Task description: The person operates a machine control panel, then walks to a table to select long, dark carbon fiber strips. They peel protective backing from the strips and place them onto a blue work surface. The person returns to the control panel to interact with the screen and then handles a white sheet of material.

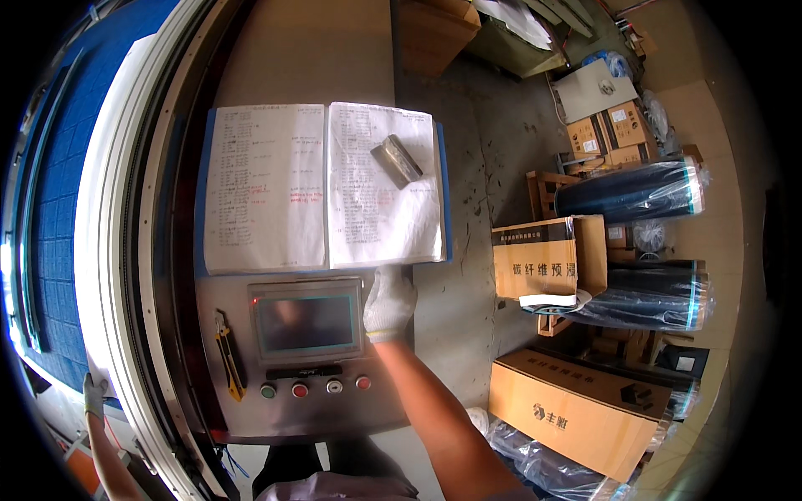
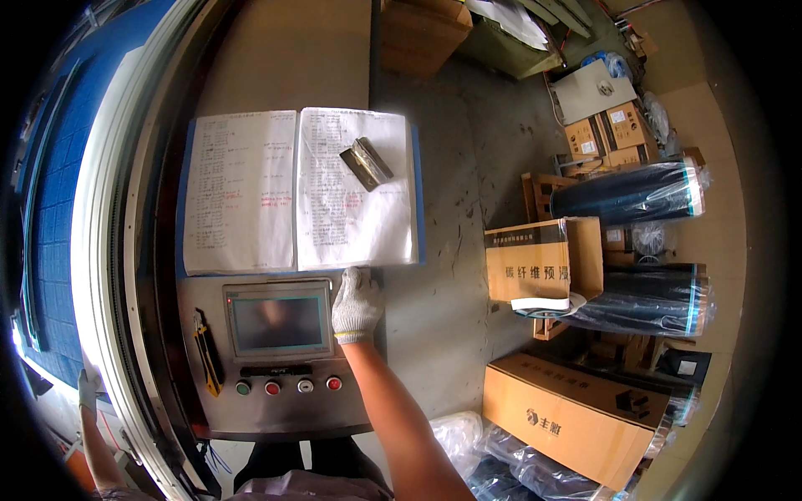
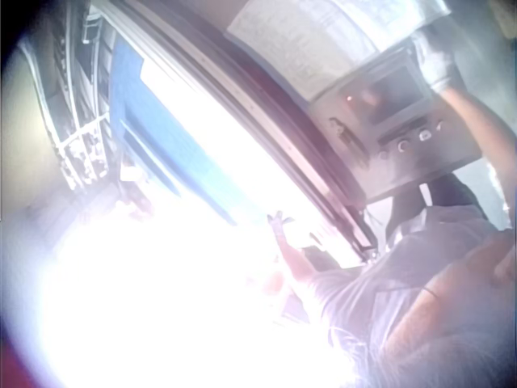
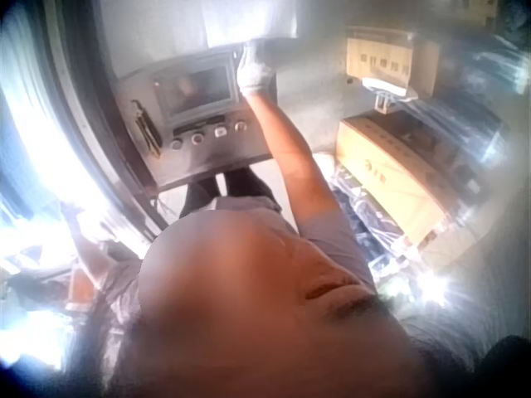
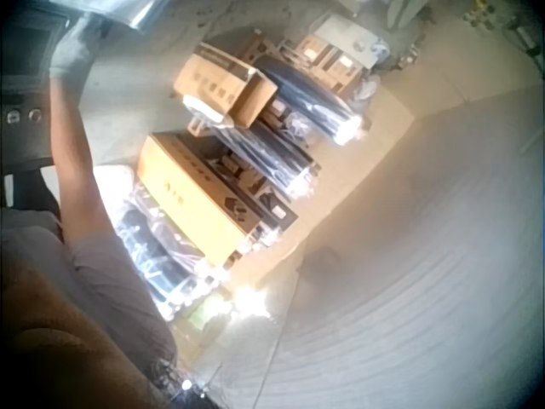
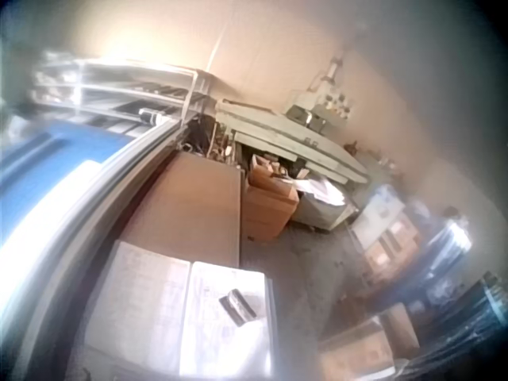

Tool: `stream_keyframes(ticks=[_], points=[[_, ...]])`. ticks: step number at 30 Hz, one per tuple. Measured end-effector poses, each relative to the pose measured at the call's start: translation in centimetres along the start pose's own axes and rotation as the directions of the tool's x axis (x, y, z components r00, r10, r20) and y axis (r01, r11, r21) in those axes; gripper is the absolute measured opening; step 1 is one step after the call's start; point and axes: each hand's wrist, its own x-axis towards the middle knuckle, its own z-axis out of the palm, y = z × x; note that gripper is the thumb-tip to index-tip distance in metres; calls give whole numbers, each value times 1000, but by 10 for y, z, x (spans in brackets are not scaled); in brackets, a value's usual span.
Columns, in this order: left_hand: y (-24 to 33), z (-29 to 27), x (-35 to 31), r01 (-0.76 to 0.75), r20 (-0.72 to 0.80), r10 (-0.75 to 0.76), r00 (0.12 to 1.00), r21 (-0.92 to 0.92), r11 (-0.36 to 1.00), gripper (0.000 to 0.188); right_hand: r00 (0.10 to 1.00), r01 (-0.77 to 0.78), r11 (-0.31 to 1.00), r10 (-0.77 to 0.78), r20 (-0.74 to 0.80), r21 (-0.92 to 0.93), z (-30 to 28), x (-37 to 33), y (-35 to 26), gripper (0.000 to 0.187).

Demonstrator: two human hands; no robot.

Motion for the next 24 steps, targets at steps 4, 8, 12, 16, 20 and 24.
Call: stream_keyframes(ticks=[4, 8, 12, 16, 20, 24], points=[[16, 5, -9, 38, -12, -38, 999, -23, 999, 38, 1000, -7, 1000, 7, 5, 2, -1, 1, -1, 10], [16, 1, -7, -29, -6, 30, 1000, 47, 998, 40, 1000, 5, 1000, -5, -3, -6, 0, 0, 0, 10], [20, 10, -8, 6, -44, -6, 999, -20, 1000, 38, 1000, 14, 1000, -14, -28, -1, 2, -1, 1, 10], [8, 1, -1, -26, -12, 26, 1000, -6, 1000, 35, 1000, 3, 1000, -3, 7, 8, -2, 1, -1, 11], [12, 5, -4, -51, -23, 50, 998, -35, 998, 33, 1000, 5, 1000, -5, 3, 6, 0, 0, 0, 11], [13, 5, -5, 8, 4, -8, 1000, -81, 997, 34, 1000, 9, 1000, -9, 7, -9, -3, 1, -1, 10]])
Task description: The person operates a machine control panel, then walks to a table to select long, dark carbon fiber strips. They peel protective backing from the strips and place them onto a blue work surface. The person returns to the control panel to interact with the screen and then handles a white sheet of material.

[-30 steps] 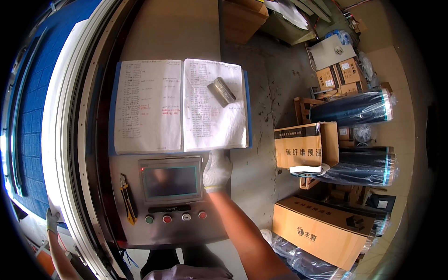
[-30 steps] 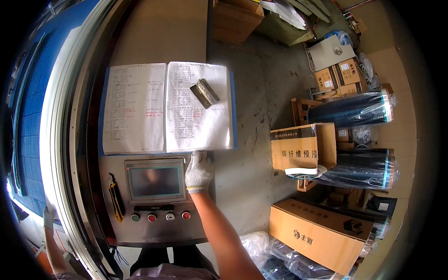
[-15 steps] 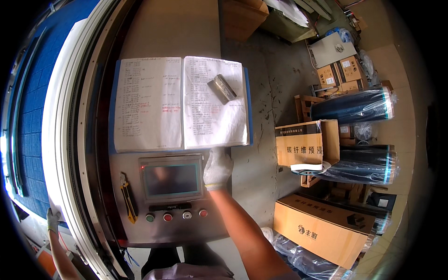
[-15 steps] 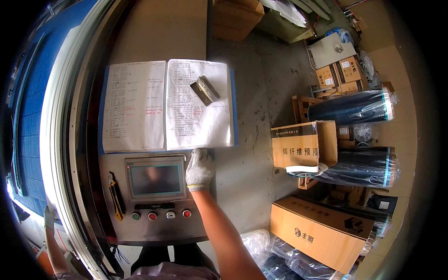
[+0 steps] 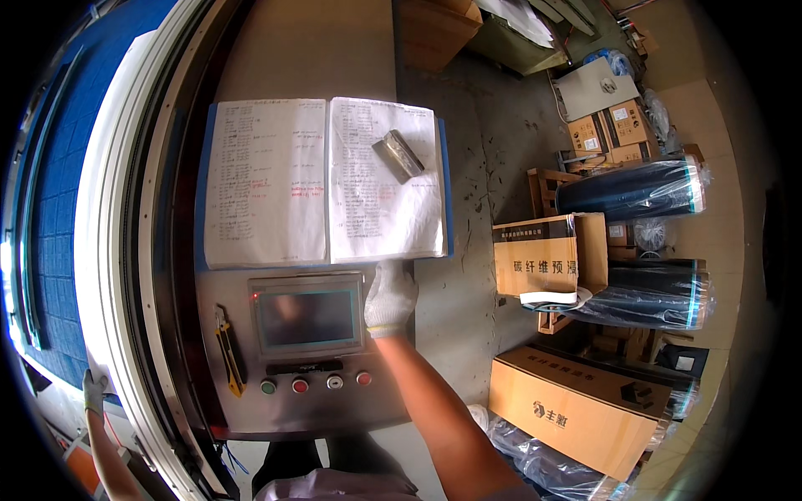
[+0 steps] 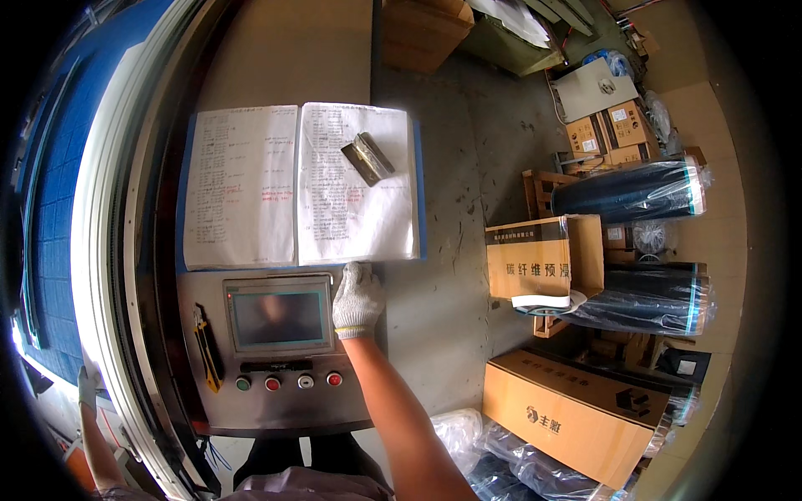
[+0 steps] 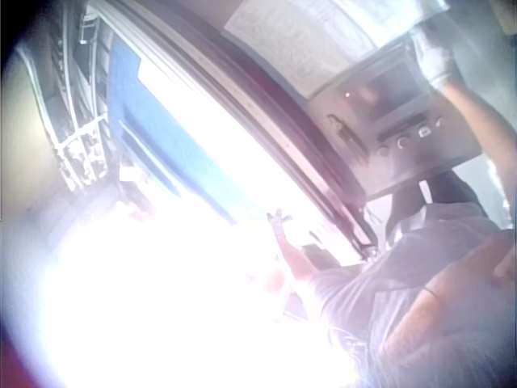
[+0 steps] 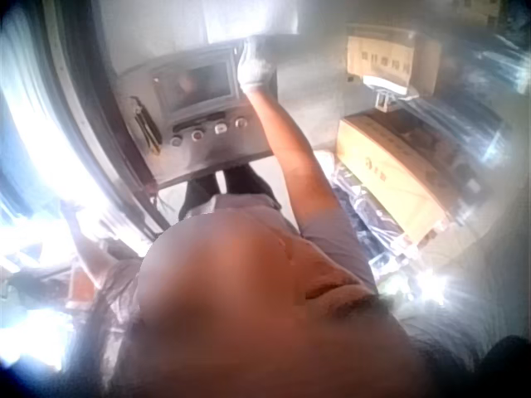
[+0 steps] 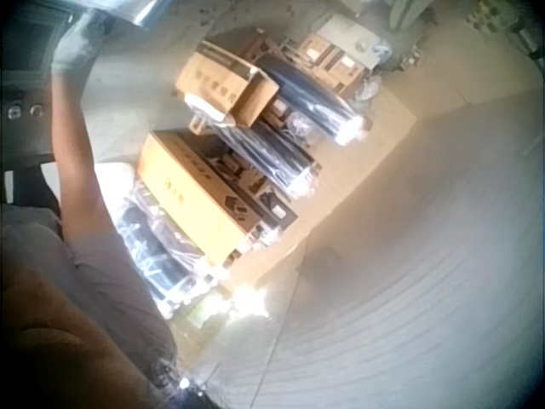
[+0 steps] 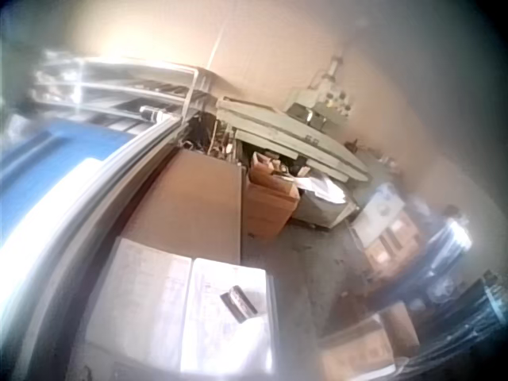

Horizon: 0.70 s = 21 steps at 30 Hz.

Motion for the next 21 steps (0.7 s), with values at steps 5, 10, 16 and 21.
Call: stream_keyframes(ticks=[5, 10, 16, 21], points=[[-14, -7, 8, -59, -5, 59, 998, 27, 998, 39, 1000, -1, 1000, 1, -6, 25, 2, -1, 1, 10], [-16, -2, 11, -38, -29, 38, 999, 10, 999, 41, 1000, -6, 1000, 6, -2, 29, 1, 1, 1, 11], [-16, -6, 11, -83, -4, 83, 997, 62, 995, 42, 1000, 1, 999, 0, -14, 35, 2, 0, 2, 13], [0, -2, 1, -17, -9, 17, 1000, 73, 997, 44, 1000, -15, 1000, 15, 7, 11, 1, 0, 1, 12]])
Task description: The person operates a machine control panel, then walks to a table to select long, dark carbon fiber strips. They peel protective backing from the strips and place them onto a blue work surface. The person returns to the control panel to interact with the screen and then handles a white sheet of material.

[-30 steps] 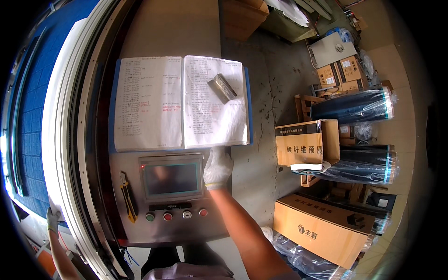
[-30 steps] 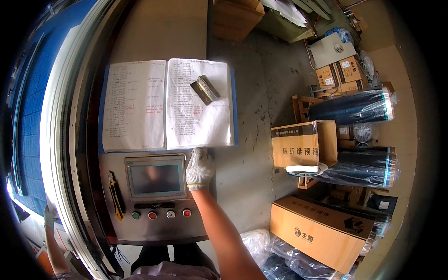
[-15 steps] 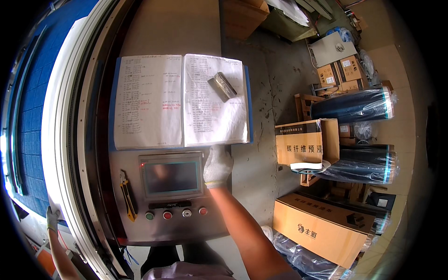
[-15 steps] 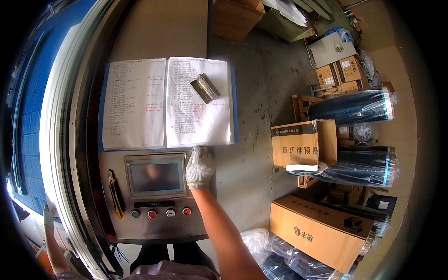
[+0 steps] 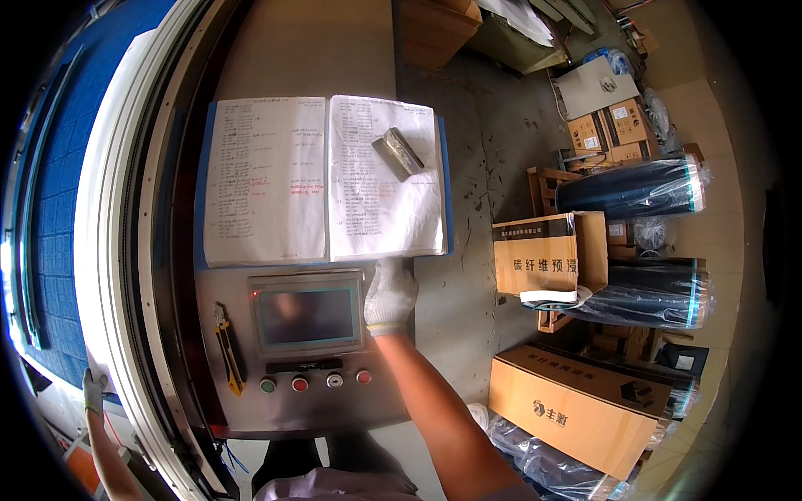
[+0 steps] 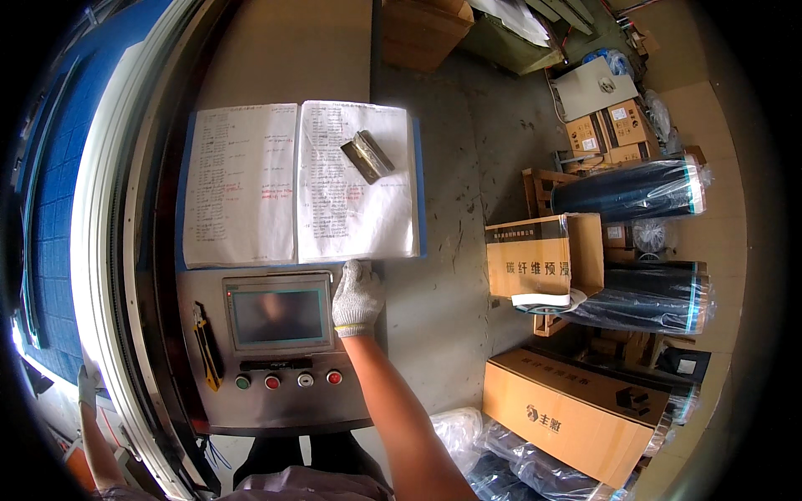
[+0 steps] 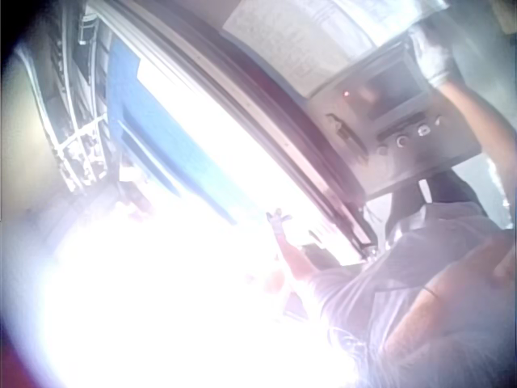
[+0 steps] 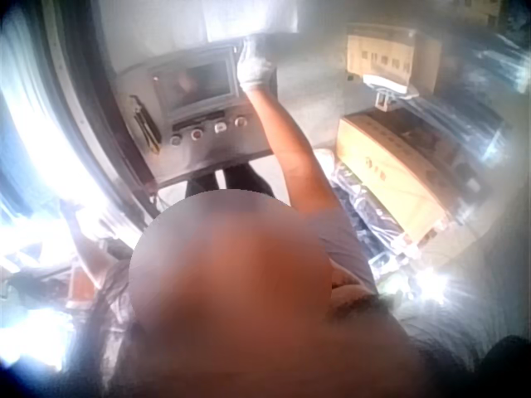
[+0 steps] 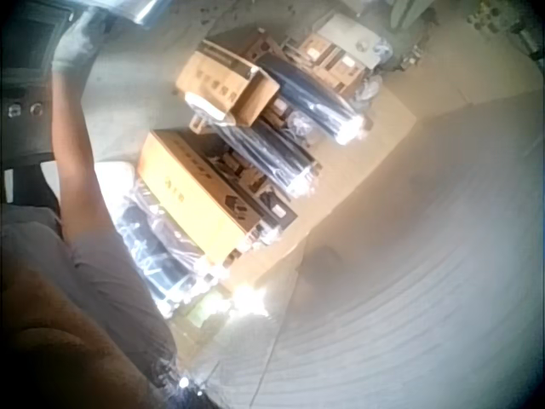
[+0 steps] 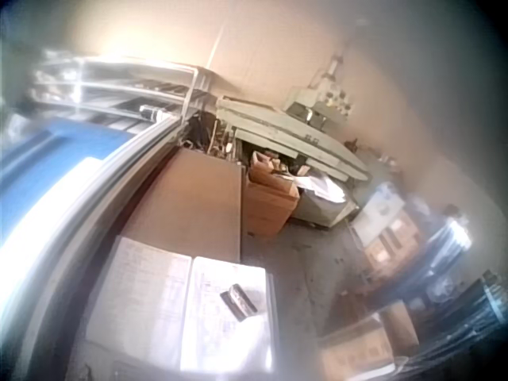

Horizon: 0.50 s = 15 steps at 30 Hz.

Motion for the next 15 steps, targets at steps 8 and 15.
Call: stream_keyframes(ticks=[8, 15], points=[[3, -3, -7, 0, -22, 0, 1000, -25, 1000, 47, 1000, -8, 1000, 8, -7, 20, 1, 0, -1, 10], [11, 1, -6, 55, 4, -55, 998, 14, 998, 54, 1000, -4, 1000, 4, 2, -6, 0, 0, 0, 11]])
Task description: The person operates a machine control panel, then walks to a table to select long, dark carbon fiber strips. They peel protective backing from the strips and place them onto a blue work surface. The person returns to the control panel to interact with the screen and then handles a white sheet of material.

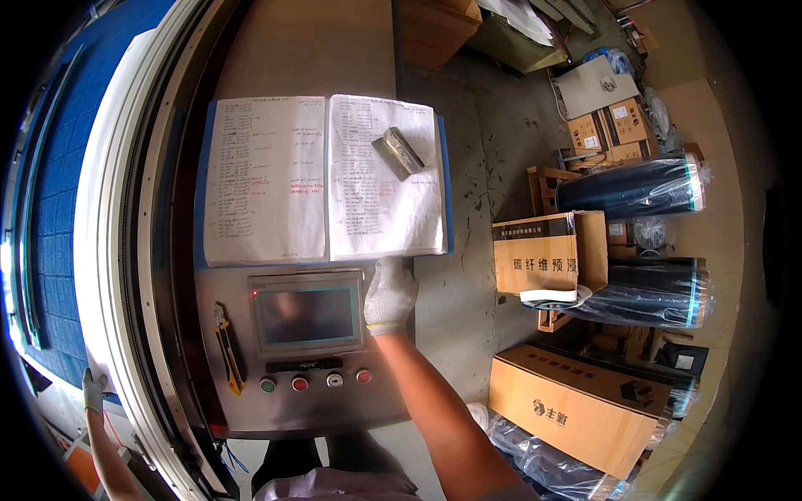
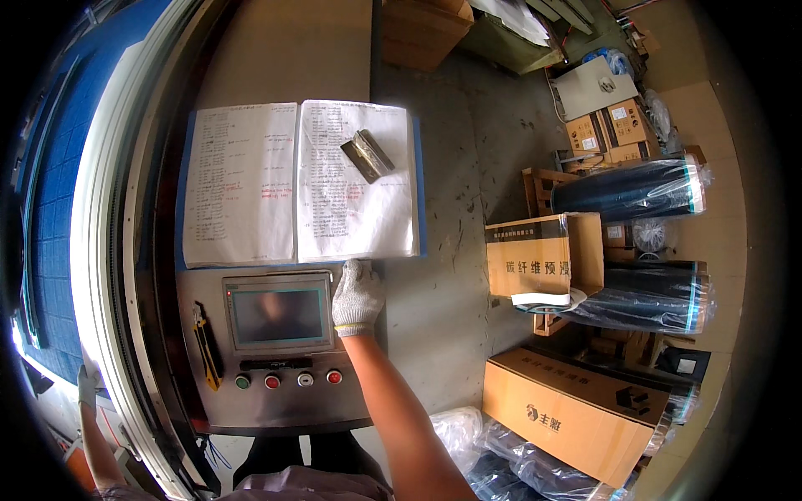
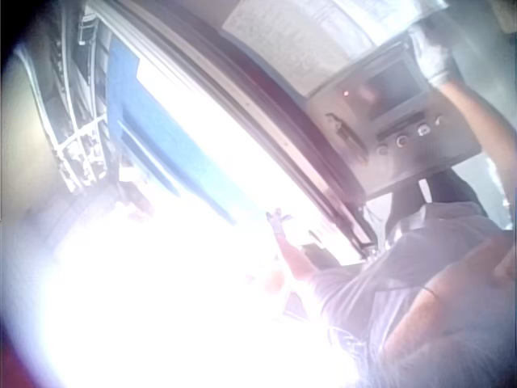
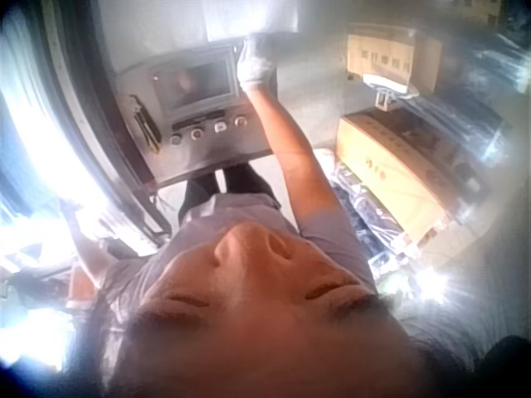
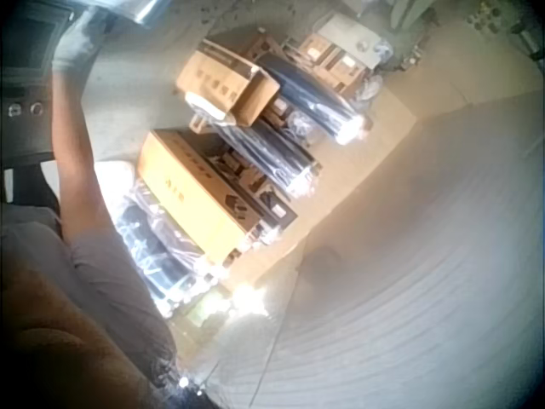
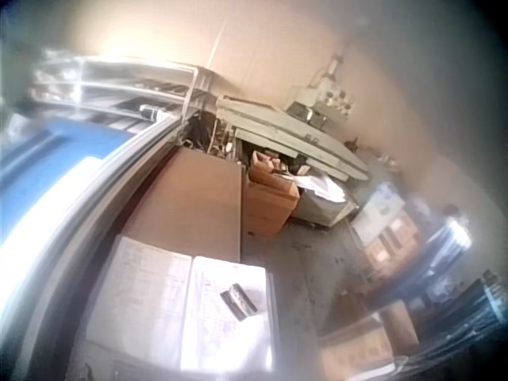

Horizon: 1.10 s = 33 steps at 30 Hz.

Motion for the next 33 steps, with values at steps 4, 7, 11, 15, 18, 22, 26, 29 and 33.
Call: stream_keyframes(ticks=[4, 7, 11, 15, 18, 22, 26, 29, 33], points=[[1, 0, 0, -3, -6, 3, 1000, 14, 1000, 53, 1000, -5, 1000, 5, 2, 4, -2, 1, -1, 11], [-4, -3, 2, -8, -25, 9, 1000, 24, 1000, 49, 1000, -4, 1000, 4, -1, 17, 3, 0, 1, 11], [3, 3, -1, 1, -34, 0, 999, 44, 999, 45, 1000, -9, 1000, 9, -2, 5, 1, -1, 1, 10], [-1, 2, 2, -37, -8, 37, 999, 36, 999, 46, 1000, -7, 1000, 7, -4, -13, 3, -2, 2, 11], [-23, -10, 16, -28, 14, 28, 1000, 33, 999, 49, 1000, -4, 1000, 5, 5, -27, 3, -1, 0, 12], [-23, -8, 19, 13, 22, -13, 1000, 4, 1000, 52, 1000, -8, 999, 9, 17, -37, 2, 0, 0, 11], [-16, -2, 15, 37, 19, -37, 999, 5, 999, 53, 1000, 2, 999, -2, 4, -40, 2, -1, 1, 11], [-18, -3, 15, 23, -4, -24, 1000, -18, 1000, 53, 1000, 11, 999, -11, -17, -42, 5, -3, 3, 11], [-28, -12, 20, -49, 7, 48, 999, 13, 999, 53, 1000, 7, 1000, -7, -9, -21, 5, -2, 3, 11]])
